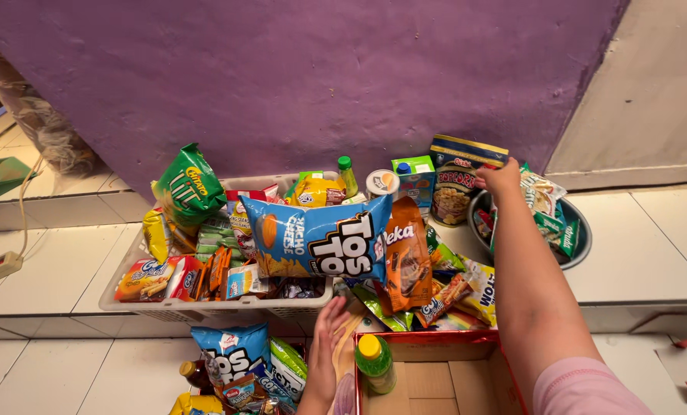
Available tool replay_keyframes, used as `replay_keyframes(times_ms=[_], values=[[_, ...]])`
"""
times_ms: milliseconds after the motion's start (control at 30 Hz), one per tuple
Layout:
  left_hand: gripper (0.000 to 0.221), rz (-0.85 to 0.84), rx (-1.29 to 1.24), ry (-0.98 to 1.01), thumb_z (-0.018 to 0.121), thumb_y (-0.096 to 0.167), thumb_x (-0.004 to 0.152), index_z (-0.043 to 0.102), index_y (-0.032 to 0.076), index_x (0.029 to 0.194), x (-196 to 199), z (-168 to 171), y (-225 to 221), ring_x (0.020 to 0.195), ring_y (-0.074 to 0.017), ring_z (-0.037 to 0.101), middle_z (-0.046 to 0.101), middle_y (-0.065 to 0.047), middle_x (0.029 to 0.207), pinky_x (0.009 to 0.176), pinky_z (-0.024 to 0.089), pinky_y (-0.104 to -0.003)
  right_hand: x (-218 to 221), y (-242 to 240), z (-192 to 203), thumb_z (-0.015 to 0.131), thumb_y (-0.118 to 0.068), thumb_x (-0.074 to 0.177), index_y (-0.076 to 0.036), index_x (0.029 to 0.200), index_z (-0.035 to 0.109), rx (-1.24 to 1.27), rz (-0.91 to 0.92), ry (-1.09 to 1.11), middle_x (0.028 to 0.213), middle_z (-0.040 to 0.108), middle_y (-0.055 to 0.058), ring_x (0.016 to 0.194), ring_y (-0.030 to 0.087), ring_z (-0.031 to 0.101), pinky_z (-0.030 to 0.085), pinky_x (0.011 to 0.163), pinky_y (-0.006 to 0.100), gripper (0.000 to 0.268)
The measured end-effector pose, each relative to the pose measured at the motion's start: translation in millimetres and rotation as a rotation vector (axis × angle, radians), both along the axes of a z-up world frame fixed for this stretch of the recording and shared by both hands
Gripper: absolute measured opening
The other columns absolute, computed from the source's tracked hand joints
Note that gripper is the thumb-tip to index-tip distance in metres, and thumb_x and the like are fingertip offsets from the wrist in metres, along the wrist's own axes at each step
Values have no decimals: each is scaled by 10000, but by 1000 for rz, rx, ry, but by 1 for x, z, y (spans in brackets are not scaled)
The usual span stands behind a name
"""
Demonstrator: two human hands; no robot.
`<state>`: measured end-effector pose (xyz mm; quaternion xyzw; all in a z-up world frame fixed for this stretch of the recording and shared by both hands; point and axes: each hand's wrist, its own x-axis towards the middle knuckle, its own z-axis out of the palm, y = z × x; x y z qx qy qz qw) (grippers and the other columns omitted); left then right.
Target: The person packs a variety of snacks, drinks, and small packages into a red box, then uses scissors to cut and apply tape to secure the items.
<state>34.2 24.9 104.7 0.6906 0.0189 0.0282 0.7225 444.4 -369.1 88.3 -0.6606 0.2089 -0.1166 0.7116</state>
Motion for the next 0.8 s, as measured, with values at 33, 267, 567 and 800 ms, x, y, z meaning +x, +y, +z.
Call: replay_keyframes(times_ms=[33, 267, 567, 800], values=[[820, 8, -1, -2, 224, 669, 915, 376, 174, 1552, 9, -2, 2, 1420, -257, 539, 475, -73, 1610, 1175, 386, -441, -3, 3, 2, 726, 54, 845, -76, 1596, 112, -1, 8, -2, 1187, 609, 297, 795, 317, 747, 682, 734, 362, 979], [895, -107, -9, 75, 145, 737, 874, 376, 197, 1550, 51, -6, 1, 1439, -296, 509, 421, -87, 1635, 1199, 370, -466, -40, 12, 15, 795, -181, 947, -114, 912, 556, -287, 21, -115, 774, 715, 103, 626, 148, 681, 560, 586, 305, 251], [870, -58, -33, 49, 262, 711, 904, 264, 208, 1615, 94, -18, -1, 1507, -288, 388, 292, -59, 1685, 1188, 336, -475, -154, -47, 124, 685, -170, 1137, -121, 1240, 524, -81, 25, -712, 945, 704, 96, 564, 116, 594, 489, 466, 223, 198], [887, -202, -11, 68, 192, 760, 880, 253, 280, 1624, 69, -8, 10, 1502, -303, 400, 321, -30, 1688, 1205, 296, -465, -347, -44, 143, 663, -156, 1109, -41, 1173, 562, -285, 354, -508, 841, 626, 92, 609, 140, 604, 504, 541, 223, 166]])
